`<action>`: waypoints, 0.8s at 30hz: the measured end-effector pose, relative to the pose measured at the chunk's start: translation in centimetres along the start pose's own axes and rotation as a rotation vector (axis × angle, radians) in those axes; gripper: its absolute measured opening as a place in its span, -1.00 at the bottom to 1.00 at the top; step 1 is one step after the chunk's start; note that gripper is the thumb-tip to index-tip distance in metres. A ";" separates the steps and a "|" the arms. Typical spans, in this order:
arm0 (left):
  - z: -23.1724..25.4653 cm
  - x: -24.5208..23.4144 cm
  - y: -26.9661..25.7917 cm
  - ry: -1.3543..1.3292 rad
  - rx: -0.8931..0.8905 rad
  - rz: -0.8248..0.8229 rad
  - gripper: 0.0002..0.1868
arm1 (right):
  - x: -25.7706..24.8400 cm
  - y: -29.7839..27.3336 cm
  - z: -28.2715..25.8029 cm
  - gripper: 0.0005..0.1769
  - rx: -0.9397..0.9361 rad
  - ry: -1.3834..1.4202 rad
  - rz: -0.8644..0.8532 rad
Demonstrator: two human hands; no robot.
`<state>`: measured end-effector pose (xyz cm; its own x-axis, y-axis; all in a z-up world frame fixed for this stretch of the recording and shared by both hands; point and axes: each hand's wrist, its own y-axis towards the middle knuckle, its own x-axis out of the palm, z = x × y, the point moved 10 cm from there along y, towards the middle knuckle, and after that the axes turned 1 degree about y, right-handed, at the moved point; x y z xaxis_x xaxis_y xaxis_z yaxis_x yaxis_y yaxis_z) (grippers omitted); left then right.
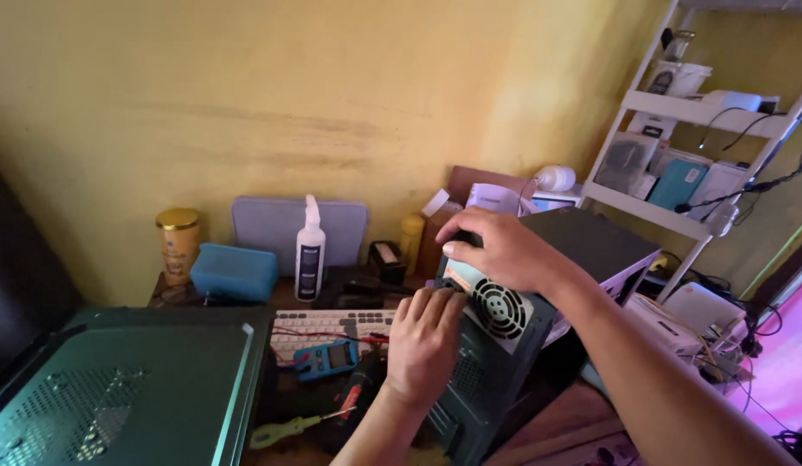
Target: Disassembling a computer tower by removing screws from the power supply unit on the back panel.
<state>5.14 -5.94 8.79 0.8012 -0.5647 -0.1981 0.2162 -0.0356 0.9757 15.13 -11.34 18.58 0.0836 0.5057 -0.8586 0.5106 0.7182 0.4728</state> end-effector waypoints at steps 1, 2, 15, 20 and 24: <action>0.0 0.2 -0.1 0.000 0.003 0.000 -0.64 | 0.0 0.0 0.0 -0.73 0.000 -0.001 0.003; -0.1 0.4 -0.1 0.006 -0.002 -0.005 -0.65 | 0.0 0.0 0.0 -0.73 -0.003 -0.003 -0.002; -0.1 1.1 0.2 0.141 -0.034 -0.064 -0.73 | 0.0 0.2 1.0 -0.63 0.041 0.071 0.021; 0.6 -0.3 0.4 0.138 0.030 -0.008 -0.71 | -0.6 0.2 1.6 -0.63 0.067 0.069 0.100; 0.7 0.6 0.4 0.146 0.037 -0.041 -0.72 | -0.8 0.0 0.9 -0.64 0.052 0.018 0.096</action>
<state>5.32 -6.83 9.14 0.8653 -0.4363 -0.2470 0.2319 -0.0884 0.9687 15.83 -12.13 19.11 0.1190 0.5800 -0.8059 0.5446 0.6405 0.5414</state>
